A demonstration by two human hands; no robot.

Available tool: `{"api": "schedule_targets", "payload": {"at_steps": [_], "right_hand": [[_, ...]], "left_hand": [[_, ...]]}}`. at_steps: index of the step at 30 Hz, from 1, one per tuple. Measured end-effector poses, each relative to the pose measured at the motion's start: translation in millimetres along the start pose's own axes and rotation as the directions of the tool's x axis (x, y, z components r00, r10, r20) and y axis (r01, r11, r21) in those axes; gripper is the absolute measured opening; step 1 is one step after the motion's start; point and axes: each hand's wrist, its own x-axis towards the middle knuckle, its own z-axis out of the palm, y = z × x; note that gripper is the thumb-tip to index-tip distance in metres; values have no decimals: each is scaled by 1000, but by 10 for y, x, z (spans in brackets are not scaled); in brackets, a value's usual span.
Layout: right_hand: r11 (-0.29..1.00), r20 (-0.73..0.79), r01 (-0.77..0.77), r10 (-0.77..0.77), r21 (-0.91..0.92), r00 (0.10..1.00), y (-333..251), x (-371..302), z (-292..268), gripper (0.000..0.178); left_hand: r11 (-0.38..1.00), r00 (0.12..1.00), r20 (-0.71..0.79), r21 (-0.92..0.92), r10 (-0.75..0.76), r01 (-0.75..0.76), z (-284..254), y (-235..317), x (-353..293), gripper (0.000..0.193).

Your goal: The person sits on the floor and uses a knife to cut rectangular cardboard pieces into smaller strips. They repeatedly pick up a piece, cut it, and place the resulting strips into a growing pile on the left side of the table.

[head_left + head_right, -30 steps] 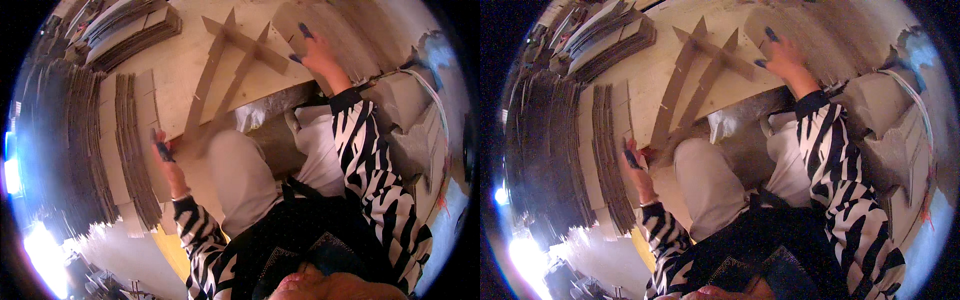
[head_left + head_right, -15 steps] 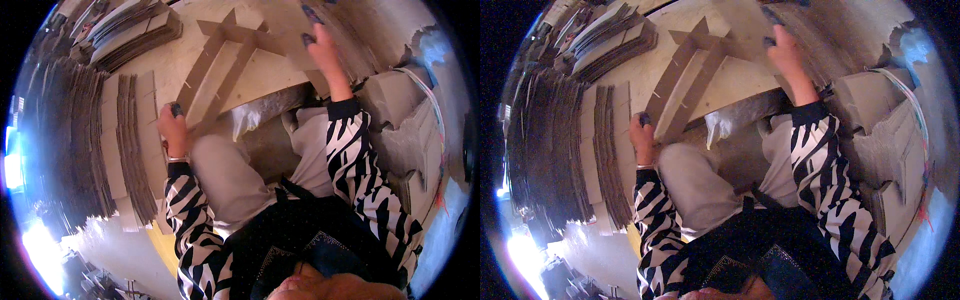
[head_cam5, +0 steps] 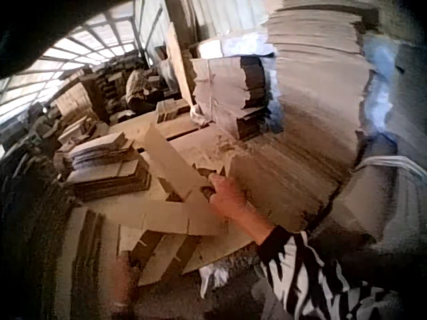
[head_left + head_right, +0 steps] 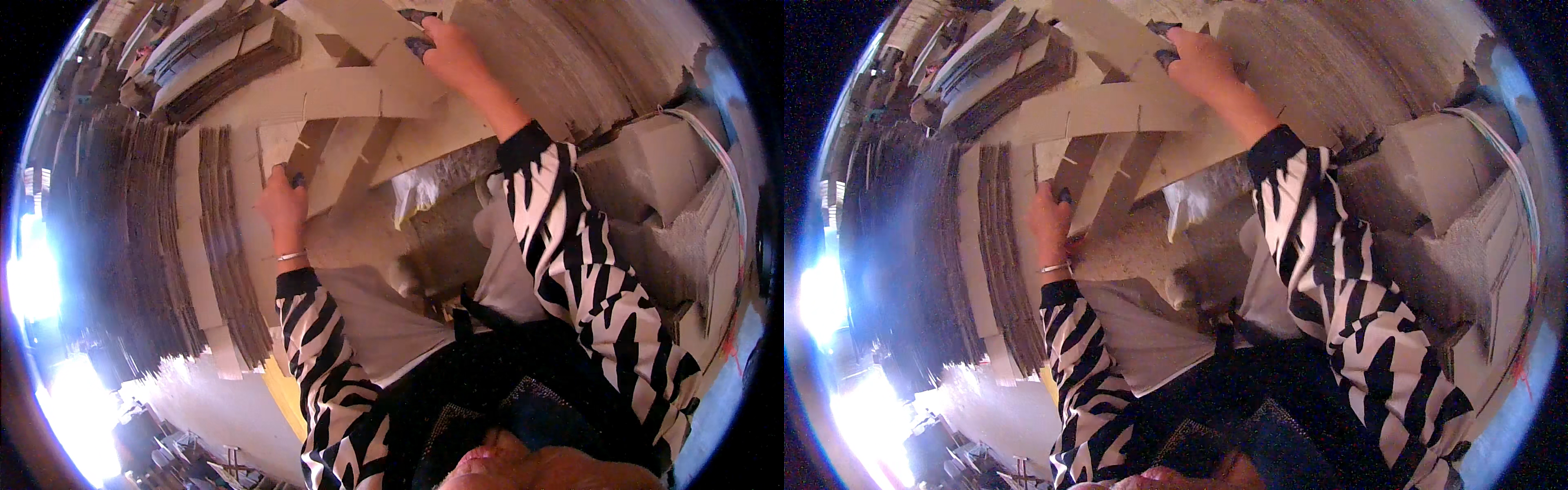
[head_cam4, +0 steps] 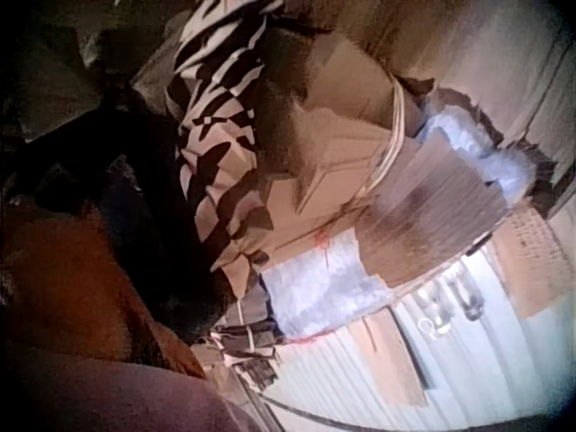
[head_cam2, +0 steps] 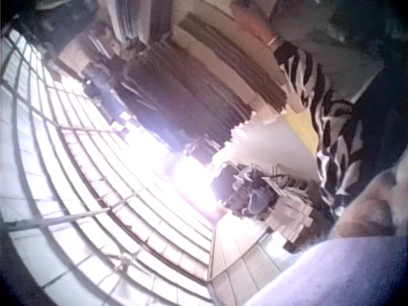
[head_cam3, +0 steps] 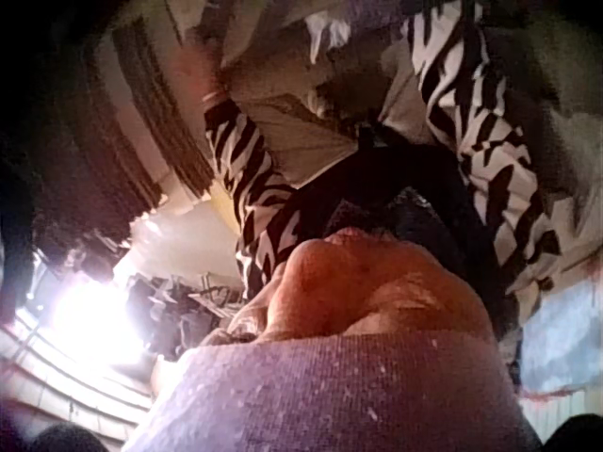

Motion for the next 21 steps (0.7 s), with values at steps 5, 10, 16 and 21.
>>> {"api": "schedule_targets", "payload": {"at_steps": [5,10,16,21], "right_hand": [[966,359,124,-201,227,912,-503,-419,-108,26],[950,448,299,-231,-87,864,-456,-471,197,28],[970,301,234,-243,68,922,-472,-359,66,30],[938,412,333,-341,95,845,-591,-546,198,23]], "left_hand": [[996,996,-73,-66,57,-62,148,149,88,33],[996,997,-80,-86,6,-13,31,125,57,38],[995,1000,-28,-95,11,-13,69,12,66,38],[999,1000,-6,-54,-10,10,156,87,156,26]]}}
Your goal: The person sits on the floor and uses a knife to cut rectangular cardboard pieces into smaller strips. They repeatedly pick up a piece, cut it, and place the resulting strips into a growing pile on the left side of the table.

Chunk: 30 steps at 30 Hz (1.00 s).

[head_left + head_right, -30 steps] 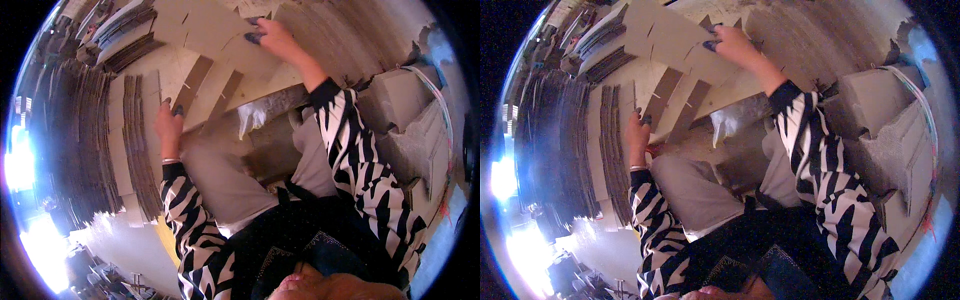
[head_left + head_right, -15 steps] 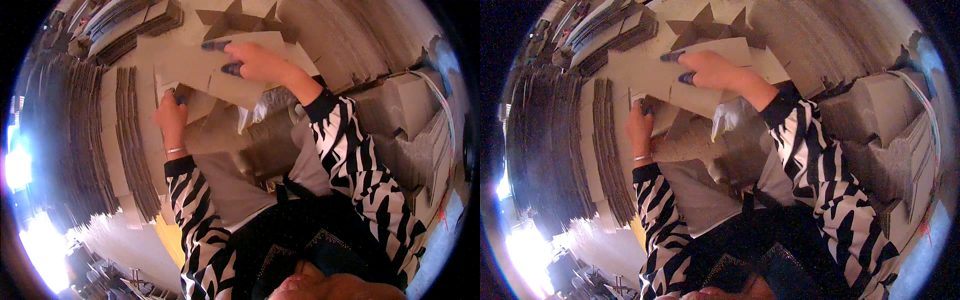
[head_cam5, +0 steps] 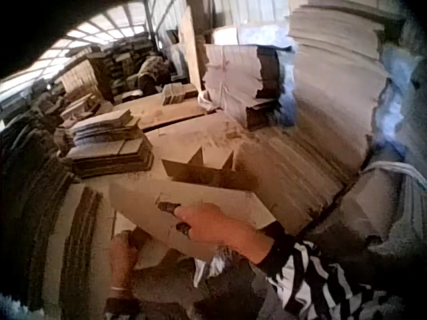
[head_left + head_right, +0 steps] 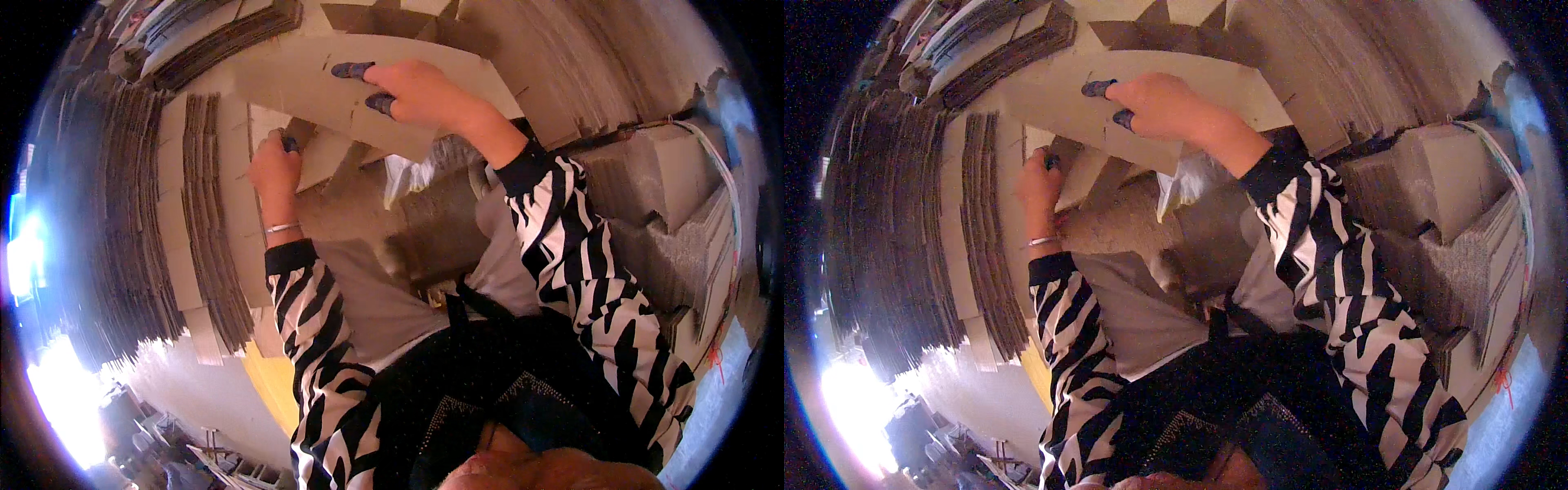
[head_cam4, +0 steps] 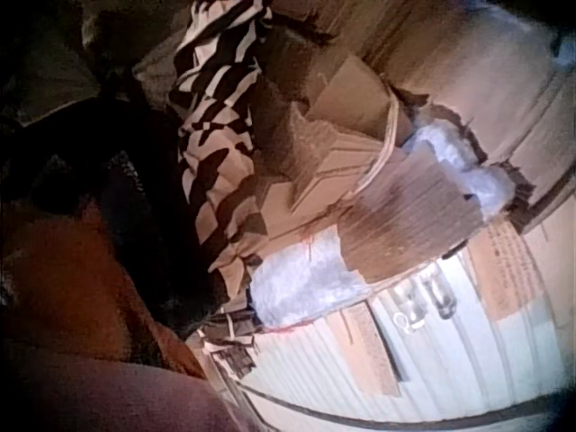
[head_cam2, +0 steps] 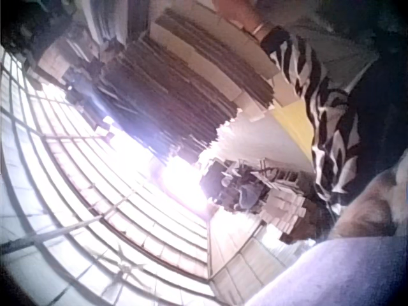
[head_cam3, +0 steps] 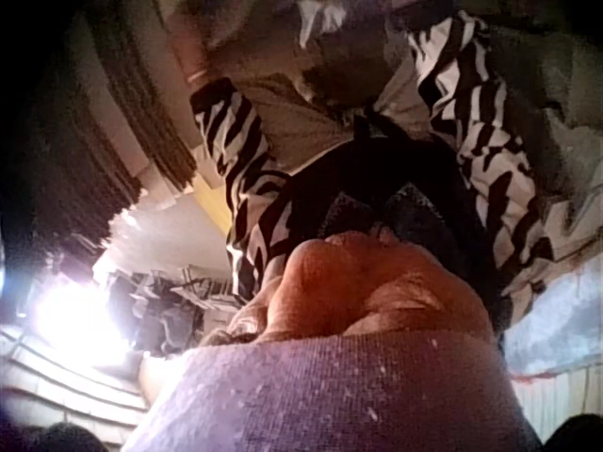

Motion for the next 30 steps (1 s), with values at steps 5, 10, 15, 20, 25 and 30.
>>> {"api": "schedule_targets", "payload": {"at_steps": [5,10,15,20,25,30], "right_hand": [[985,15,-3,6,-172,1000,-84,-62,-188,26],[977,189,127,-93,-172,977,-283,-82,28,33],[992,324,40,0,-117,946,-323,-168,285,35],[991,259,8,27,-135,966,-119,-339,197,34],[992,207,28,-2,-124,978,-31,-448,349,34],[978,189,-22,62,-206,980,-13,-544,349,37]], "left_hand": [[1000,1000,12,3,-9,9,11,59,30,25],[997,998,57,75,-35,31,85,-135,-21,26],[996,968,-249,84,18,3,114,-71,-110,28],[956,977,46,-219,208,-193,-219,403,-235,35],[967,923,291,-85,253,-238,114,567,-369,36],[961,907,318,-112,274,-251,104,660,-345,32]]}}
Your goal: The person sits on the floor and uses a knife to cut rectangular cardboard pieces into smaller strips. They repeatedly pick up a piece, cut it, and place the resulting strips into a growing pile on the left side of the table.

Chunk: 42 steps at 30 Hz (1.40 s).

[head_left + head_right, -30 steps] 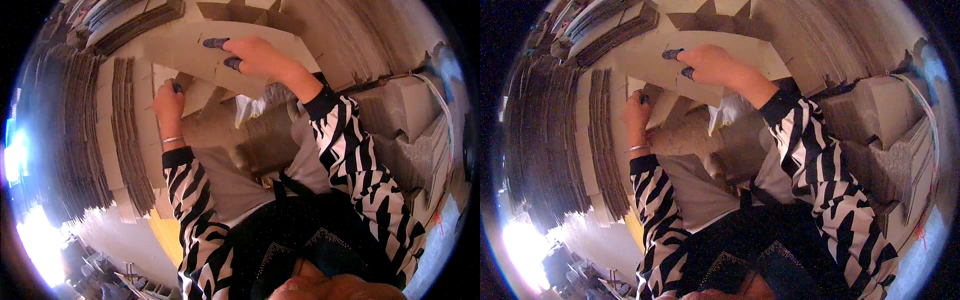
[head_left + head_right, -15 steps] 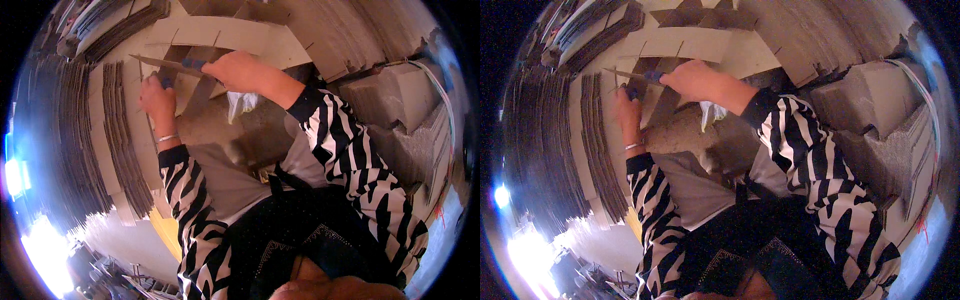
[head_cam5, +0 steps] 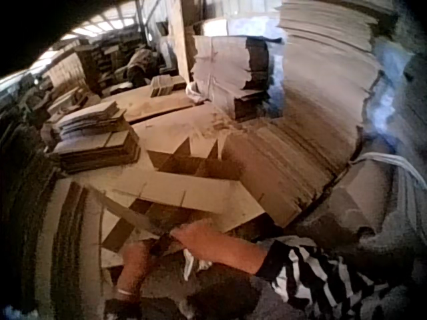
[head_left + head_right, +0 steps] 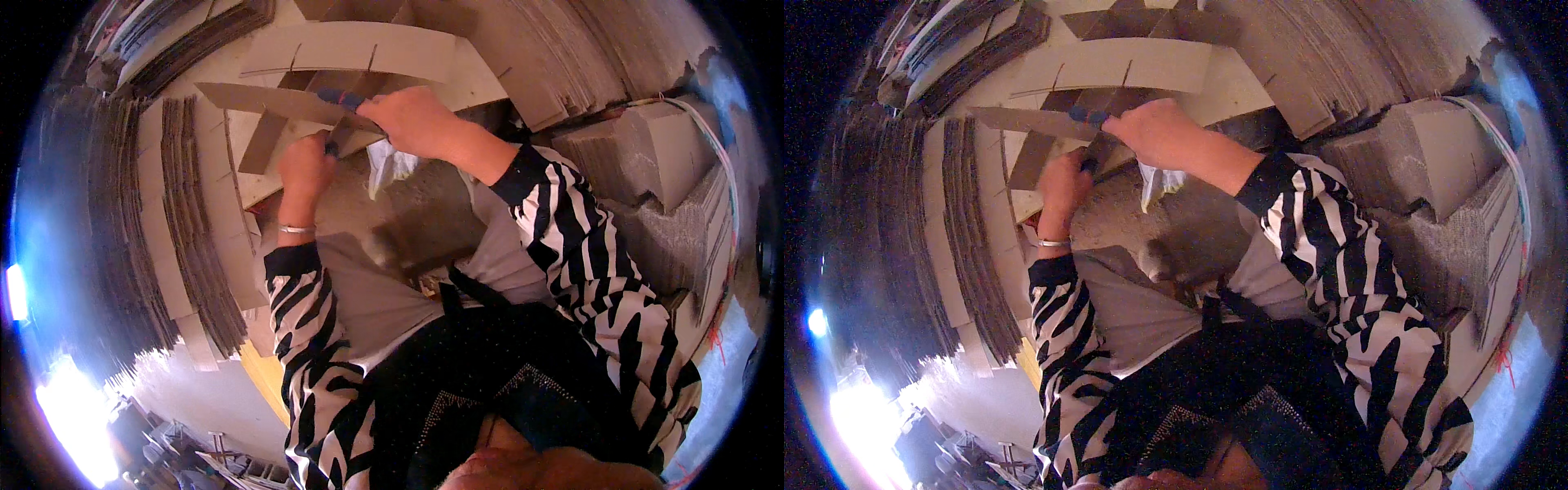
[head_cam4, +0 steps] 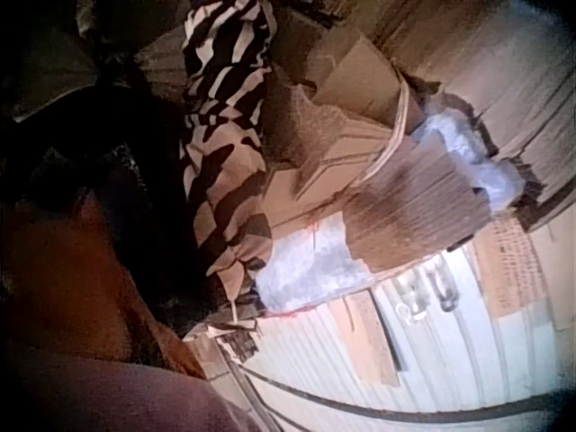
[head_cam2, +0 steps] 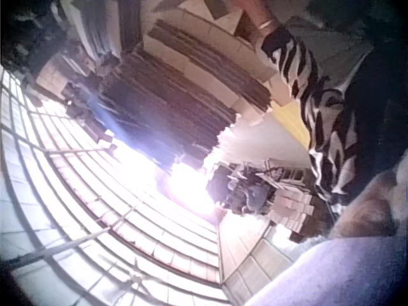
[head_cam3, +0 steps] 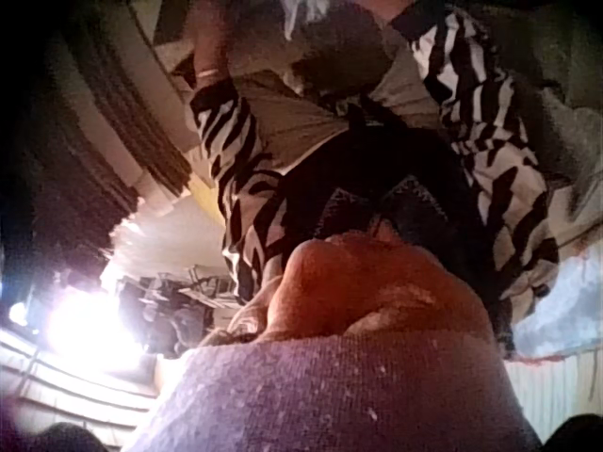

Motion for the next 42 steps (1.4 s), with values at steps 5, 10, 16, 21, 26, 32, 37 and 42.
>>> {"api": "schedule_targets", "payload": {"at_steps": [5,10,16,21,26,32,37,42], "right_hand": [[998,-57,-36,39,51,998,-23,13,44,37],[1000,-100,-14,14,2,995,-45,17,21,35],[999,-30,-39,39,-9,999,-19,-3,-86,31],[999,-82,-27,30,34,996,94,25,12,31],[1000,-97,27,-28,-13,995,134,33,-57,31],[996,-79,76,-79,-49,994,123,25,64,28],[993,-106,100,-107,-68,989,173,-27,-5,30],[992,-51,40,-47,-119,998,119,-79,52,31]], "left_hand": [[997,1000,-1,-79,20,-20,133,-142,57,36],[992,997,-30,-102,67,-70,140,-114,79,39],[988,993,-83,-126,84,-94,174,-130,88,30],[995,993,-69,-24,96,-98,82,-22,67,35],[991,993,-10,-57,117,-118,-52,68,21,29],[993,992,-53,7,117,-117,30,84,-27,29],[995,993,-61,-6,104,-104,-53,62,-30,21],[991,991,-6,-8,134,-134,-25,259,-45,21]]}}
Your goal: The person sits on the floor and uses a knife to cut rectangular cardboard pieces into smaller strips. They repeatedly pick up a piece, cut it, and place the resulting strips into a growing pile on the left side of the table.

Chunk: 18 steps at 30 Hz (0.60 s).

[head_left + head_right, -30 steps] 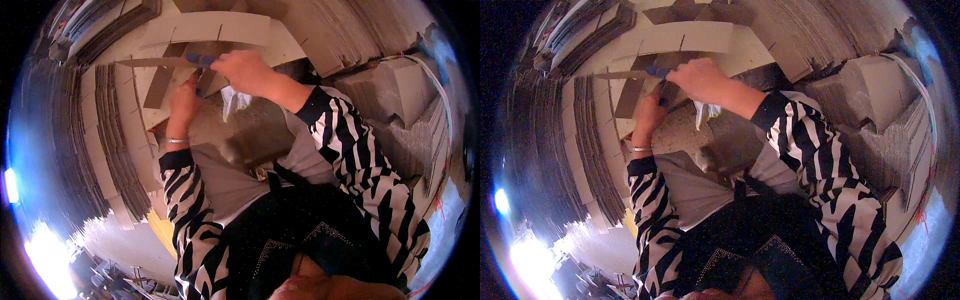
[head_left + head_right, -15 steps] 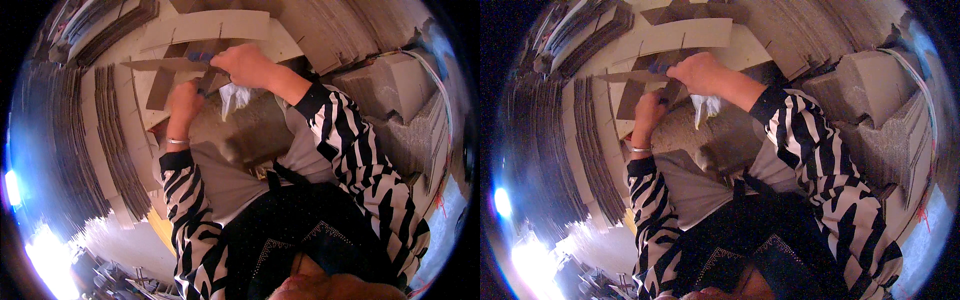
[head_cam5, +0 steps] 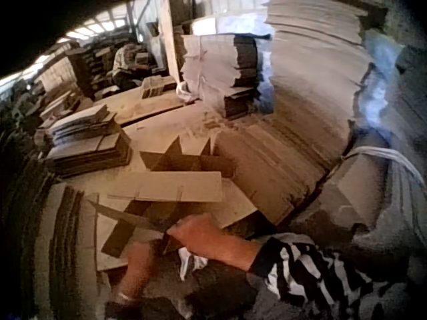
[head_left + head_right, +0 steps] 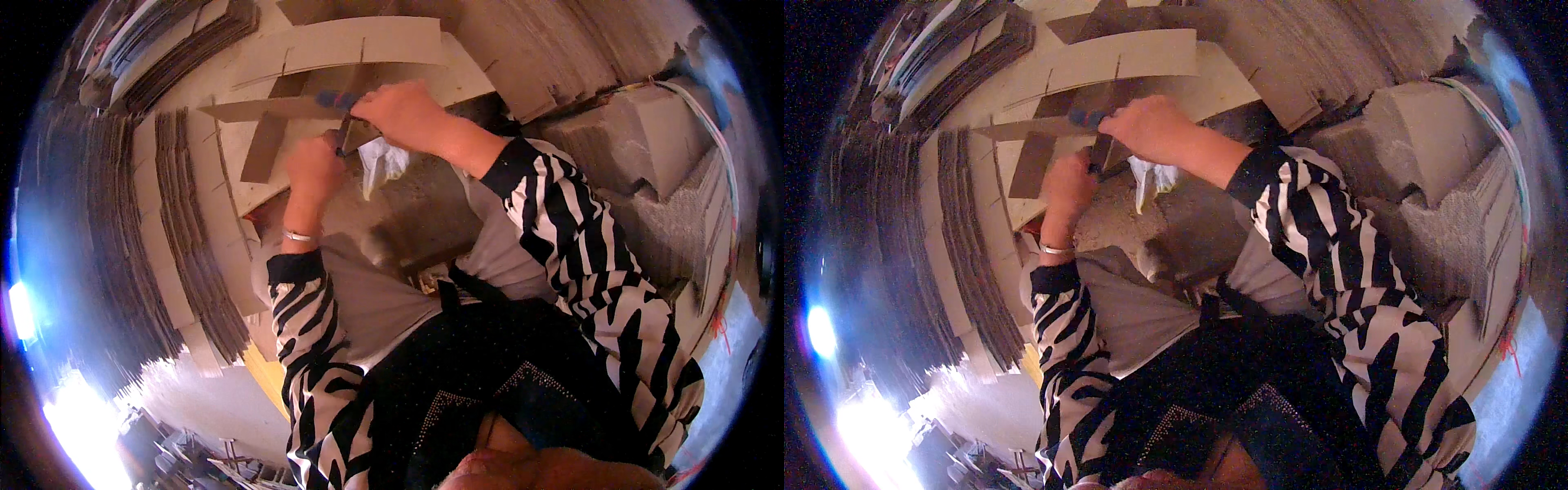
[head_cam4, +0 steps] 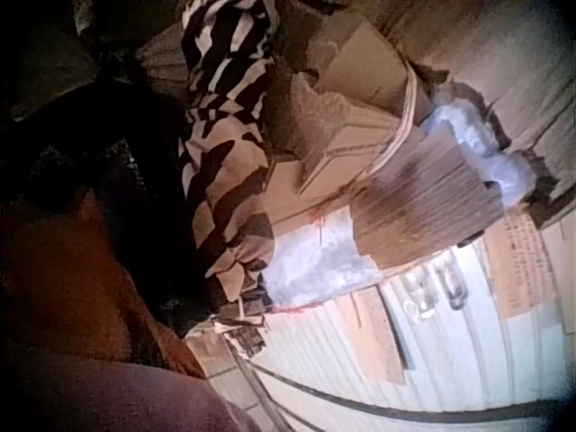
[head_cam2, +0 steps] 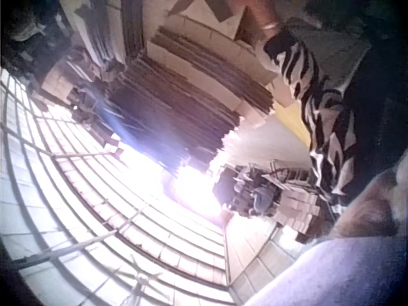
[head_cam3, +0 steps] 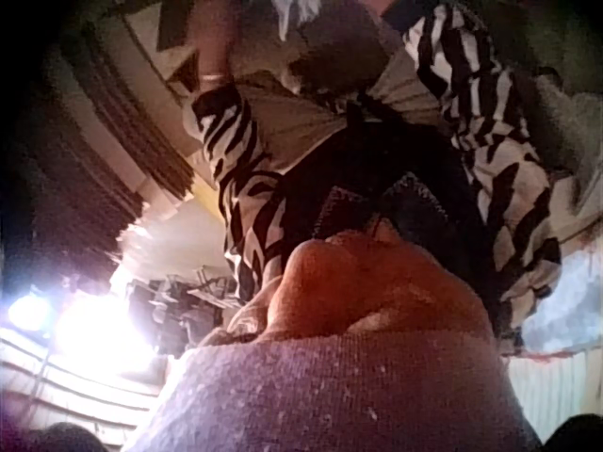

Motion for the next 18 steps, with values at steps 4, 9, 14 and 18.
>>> {"api": "schedule_targets", "payload": {"at_steps": [4,9,14,18], "right_hand": [[998,-24,46,-45,36,999,66,5,88,31],[996,-34,-34,38,87,999,13,37,87,29],[999,120,-48,45,22,992,54,0,67,27],[999,115,-48,45,19,992,42,11,112,34]], "left_hand": [[995,997,-65,-90,37,-43,164,-114,31,28],[993,993,-118,-113,22,-35,62,-282,-7,43],[970,991,-112,-220,79,-102,137,-102,-45,40],[834,966,-32,-513,-256,203,-517,-167,-48,35]]}}
